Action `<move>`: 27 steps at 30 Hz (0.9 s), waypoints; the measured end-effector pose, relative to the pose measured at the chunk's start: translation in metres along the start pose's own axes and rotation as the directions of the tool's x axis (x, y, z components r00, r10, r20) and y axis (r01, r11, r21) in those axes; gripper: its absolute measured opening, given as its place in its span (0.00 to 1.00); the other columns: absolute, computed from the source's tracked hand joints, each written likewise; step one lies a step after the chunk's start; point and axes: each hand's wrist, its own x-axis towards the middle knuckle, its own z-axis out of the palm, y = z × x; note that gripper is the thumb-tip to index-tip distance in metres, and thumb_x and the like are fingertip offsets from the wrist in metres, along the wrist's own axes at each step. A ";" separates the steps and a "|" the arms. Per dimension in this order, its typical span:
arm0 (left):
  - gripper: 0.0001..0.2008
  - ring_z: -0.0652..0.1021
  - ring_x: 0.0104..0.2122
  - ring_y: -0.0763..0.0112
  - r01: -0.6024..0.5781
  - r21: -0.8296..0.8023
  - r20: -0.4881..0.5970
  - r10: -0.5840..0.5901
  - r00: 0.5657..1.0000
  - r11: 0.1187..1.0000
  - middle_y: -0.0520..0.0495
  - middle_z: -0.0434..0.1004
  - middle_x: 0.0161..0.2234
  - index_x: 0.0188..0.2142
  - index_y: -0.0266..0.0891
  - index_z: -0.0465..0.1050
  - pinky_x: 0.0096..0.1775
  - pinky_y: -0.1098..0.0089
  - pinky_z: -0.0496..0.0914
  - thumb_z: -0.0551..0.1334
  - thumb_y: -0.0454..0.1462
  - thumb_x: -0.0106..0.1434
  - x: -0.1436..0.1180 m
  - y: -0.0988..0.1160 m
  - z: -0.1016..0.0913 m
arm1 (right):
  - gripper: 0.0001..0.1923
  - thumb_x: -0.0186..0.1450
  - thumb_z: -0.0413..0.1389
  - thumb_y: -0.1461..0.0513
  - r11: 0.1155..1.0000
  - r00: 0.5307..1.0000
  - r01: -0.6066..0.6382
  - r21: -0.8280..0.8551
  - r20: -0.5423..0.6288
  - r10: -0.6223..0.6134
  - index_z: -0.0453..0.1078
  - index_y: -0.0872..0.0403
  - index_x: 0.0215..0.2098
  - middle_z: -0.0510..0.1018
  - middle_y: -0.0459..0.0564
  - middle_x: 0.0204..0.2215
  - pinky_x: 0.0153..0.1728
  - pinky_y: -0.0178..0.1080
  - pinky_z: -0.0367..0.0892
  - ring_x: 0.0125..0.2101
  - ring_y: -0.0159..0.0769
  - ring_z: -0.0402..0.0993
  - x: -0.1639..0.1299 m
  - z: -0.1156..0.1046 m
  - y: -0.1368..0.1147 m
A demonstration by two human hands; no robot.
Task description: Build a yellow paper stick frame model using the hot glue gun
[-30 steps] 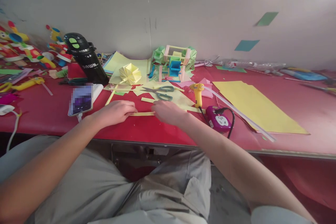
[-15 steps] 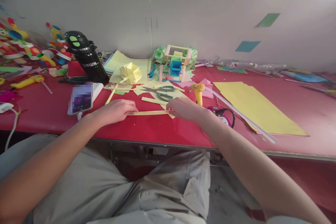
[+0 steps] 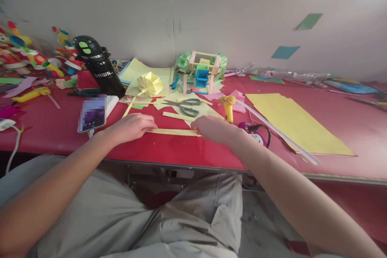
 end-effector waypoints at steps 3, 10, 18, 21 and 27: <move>0.15 0.79 0.37 0.66 -0.004 0.040 -0.022 0.005 1.000 0.999 0.49 0.81 0.37 0.38 0.42 0.80 0.38 0.68 0.69 0.55 0.28 0.65 -0.001 0.000 0.001 | 0.13 0.63 0.52 0.71 0.998 0.999 -0.032 -0.050 -0.032 0.031 0.76 0.52 0.39 0.81 0.51 0.36 0.37 0.37 0.66 0.38 0.40 0.77 -0.003 0.006 -0.001; 0.15 0.78 0.34 0.68 -0.048 0.110 -0.071 0.056 0.996 0.993 0.49 0.79 0.34 0.38 0.42 0.80 0.38 0.68 0.69 0.55 0.29 0.64 -0.005 0.003 0.003 | 0.16 0.62 0.49 0.76 0.986 0.998 -0.060 -0.159 -0.036 0.055 0.73 0.55 0.41 0.78 0.52 0.39 0.33 0.35 0.62 0.42 0.40 0.74 -0.016 0.007 -0.015; 0.15 0.78 0.32 0.68 -0.017 0.151 -0.025 0.021 0.999 0.988 0.50 0.79 0.33 0.41 0.45 0.81 0.31 0.69 0.65 0.57 0.29 0.65 -0.010 0.009 -0.002 | 0.17 0.62 0.48 0.77 0.940 0.988 -0.143 -0.310 -0.094 0.119 0.73 0.59 0.41 0.77 0.56 0.39 0.30 0.37 0.59 0.41 0.42 0.72 -0.028 0.016 -0.036; 0.16 0.77 0.31 0.69 0.012 0.139 -0.011 -0.011 1.000 0.990 0.50 0.79 0.32 0.41 0.46 0.81 0.27 0.70 0.61 0.56 0.29 0.65 -0.010 0.012 -0.003 | 0.16 0.61 0.50 0.77 0.932 0.984 -0.177 -0.316 -0.079 0.160 0.73 0.60 0.42 0.77 0.58 0.40 0.29 0.37 0.60 0.41 0.43 0.72 -0.029 0.017 -0.042; 0.14 0.77 0.30 0.68 0.074 0.194 0.025 -0.080 0.996 0.978 0.50 0.78 0.33 0.39 0.45 0.81 0.24 0.69 0.55 0.55 0.31 0.66 -0.012 0.019 -0.003 | 0.17 0.61 0.50 0.76 0.915 0.969 -0.245 -0.320 -0.069 0.236 0.73 0.60 0.44 0.75 0.59 0.43 0.25 0.36 0.61 0.44 0.44 0.71 -0.032 0.021 -0.055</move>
